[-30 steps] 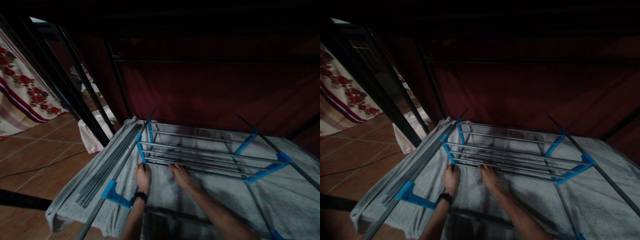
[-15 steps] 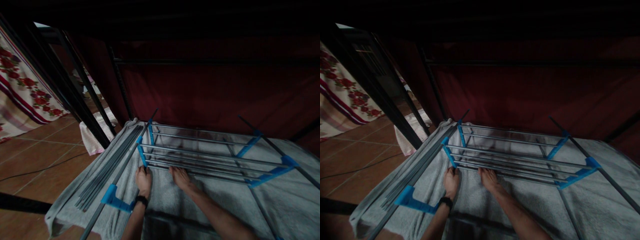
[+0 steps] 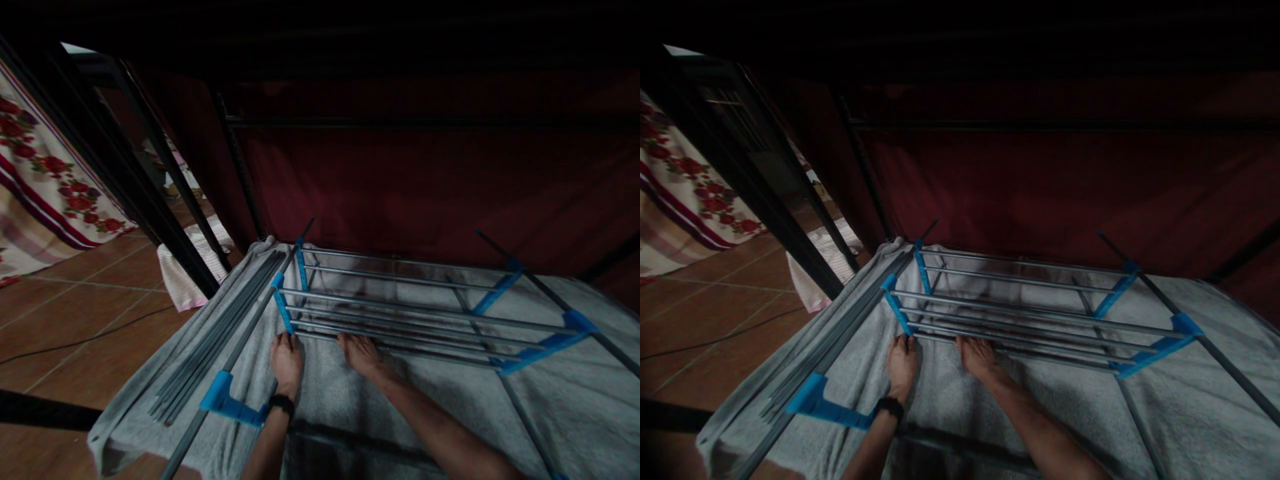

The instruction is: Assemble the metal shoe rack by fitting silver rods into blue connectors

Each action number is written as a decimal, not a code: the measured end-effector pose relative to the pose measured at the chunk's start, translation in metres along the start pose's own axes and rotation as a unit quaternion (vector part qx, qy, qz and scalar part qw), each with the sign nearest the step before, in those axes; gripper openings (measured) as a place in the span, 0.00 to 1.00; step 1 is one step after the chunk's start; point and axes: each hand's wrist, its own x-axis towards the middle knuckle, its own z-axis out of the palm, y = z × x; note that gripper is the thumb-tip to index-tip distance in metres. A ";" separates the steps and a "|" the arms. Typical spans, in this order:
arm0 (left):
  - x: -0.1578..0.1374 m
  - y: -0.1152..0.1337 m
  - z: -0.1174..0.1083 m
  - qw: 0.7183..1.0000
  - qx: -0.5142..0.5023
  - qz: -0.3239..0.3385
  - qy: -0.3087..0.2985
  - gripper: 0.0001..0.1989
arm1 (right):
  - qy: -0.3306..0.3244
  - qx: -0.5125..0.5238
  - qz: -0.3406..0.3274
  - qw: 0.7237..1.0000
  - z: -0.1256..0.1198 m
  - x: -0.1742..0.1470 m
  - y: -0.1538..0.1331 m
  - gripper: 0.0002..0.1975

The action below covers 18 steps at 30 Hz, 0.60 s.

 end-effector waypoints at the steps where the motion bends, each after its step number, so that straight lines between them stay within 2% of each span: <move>1: 0.000 0.000 0.000 1.000 0.000 0.000 0.000 0.16 | -0.002 -0.001 0.001 1.000 0.000 0.000 0.000 0.17; 10: 0.000 0.001 -0.003 1.000 -0.004 0.004 0.005 0.16 | 0.007 0.011 0.007 1.000 0.003 -0.002 -0.005 0.18; 18: 0.012 -0.005 -0.004 1.000 -0.020 0.001 -0.021 0.21 | 0.086 0.035 -0.011 0.996 0.004 -0.016 0.001 0.17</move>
